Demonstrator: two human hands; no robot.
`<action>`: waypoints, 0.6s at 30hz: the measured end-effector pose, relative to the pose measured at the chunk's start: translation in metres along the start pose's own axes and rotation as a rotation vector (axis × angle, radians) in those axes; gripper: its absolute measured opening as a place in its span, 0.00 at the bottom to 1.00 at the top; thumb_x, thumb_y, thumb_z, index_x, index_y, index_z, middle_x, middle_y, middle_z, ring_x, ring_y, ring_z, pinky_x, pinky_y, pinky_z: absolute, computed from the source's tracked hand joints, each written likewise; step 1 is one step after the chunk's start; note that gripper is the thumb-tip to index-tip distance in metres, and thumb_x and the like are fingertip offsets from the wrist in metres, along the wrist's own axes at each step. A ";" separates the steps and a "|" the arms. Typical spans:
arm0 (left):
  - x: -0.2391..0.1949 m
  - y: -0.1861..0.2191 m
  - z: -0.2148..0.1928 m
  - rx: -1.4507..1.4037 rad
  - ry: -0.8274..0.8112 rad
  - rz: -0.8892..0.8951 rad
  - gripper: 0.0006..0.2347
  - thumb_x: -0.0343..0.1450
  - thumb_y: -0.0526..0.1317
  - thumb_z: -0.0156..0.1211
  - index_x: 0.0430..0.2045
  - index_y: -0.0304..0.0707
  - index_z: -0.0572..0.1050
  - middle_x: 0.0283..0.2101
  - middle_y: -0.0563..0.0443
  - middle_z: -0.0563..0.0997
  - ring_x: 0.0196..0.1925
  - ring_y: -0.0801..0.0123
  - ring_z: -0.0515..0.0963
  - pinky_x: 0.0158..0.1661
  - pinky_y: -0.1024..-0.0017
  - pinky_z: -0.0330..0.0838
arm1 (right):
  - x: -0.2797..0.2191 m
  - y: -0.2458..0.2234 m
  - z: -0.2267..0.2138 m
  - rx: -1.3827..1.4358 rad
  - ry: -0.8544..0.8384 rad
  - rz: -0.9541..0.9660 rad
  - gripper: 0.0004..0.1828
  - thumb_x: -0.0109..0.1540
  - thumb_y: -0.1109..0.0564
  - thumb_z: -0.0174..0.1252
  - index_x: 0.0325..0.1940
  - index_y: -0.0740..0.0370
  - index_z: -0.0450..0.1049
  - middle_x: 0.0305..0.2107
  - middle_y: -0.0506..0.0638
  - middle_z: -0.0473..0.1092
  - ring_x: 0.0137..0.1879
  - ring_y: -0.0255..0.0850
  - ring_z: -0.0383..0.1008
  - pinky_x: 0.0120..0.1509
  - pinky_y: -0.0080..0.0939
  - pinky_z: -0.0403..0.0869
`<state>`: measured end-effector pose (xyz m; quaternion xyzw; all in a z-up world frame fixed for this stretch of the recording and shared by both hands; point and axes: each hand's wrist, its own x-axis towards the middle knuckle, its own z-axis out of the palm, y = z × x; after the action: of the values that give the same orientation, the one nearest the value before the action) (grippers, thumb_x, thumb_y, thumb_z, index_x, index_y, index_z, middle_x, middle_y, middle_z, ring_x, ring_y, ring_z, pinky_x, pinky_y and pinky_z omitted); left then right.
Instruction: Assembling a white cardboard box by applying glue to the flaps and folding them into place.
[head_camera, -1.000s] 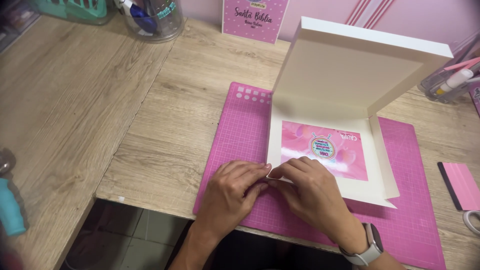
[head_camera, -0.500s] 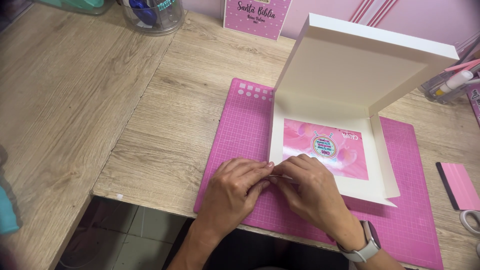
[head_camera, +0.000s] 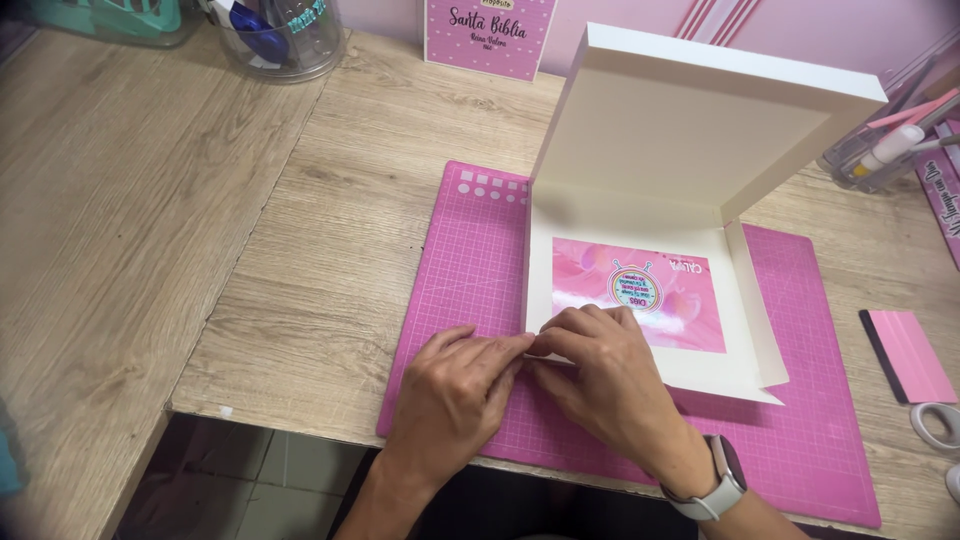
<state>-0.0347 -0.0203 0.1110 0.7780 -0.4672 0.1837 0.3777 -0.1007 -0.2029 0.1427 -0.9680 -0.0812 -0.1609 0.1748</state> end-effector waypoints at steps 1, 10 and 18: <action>0.000 0.000 -0.001 -0.031 -0.001 -0.020 0.14 0.70 0.31 0.65 0.49 0.38 0.79 0.43 0.49 0.87 0.40 0.67 0.87 0.55 0.60 0.75 | 0.001 -0.001 -0.001 -0.020 -0.017 0.001 0.04 0.57 0.54 0.66 0.36 0.49 0.80 0.33 0.41 0.76 0.39 0.40 0.72 0.48 0.47 0.61; -0.004 -0.002 0.002 -0.087 0.021 -0.023 0.15 0.68 0.29 0.66 0.50 0.35 0.79 0.44 0.46 0.87 0.41 0.65 0.88 0.54 0.61 0.78 | -0.001 0.000 0.000 -0.028 0.003 -0.033 0.03 0.60 0.53 0.64 0.37 0.49 0.80 0.32 0.41 0.76 0.39 0.41 0.73 0.48 0.47 0.61; -0.006 -0.002 0.002 -0.122 0.000 -0.045 0.18 0.65 0.26 0.66 0.50 0.35 0.79 0.43 0.45 0.87 0.43 0.64 0.88 0.55 0.61 0.78 | -0.001 -0.005 -0.006 0.110 0.018 0.003 0.04 0.59 0.56 0.66 0.38 0.52 0.78 0.31 0.42 0.77 0.37 0.37 0.76 0.50 0.42 0.62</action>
<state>-0.0356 -0.0178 0.1054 0.7638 -0.4599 0.1463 0.4286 -0.1048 -0.2008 0.1493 -0.9555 -0.0870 -0.1647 0.2286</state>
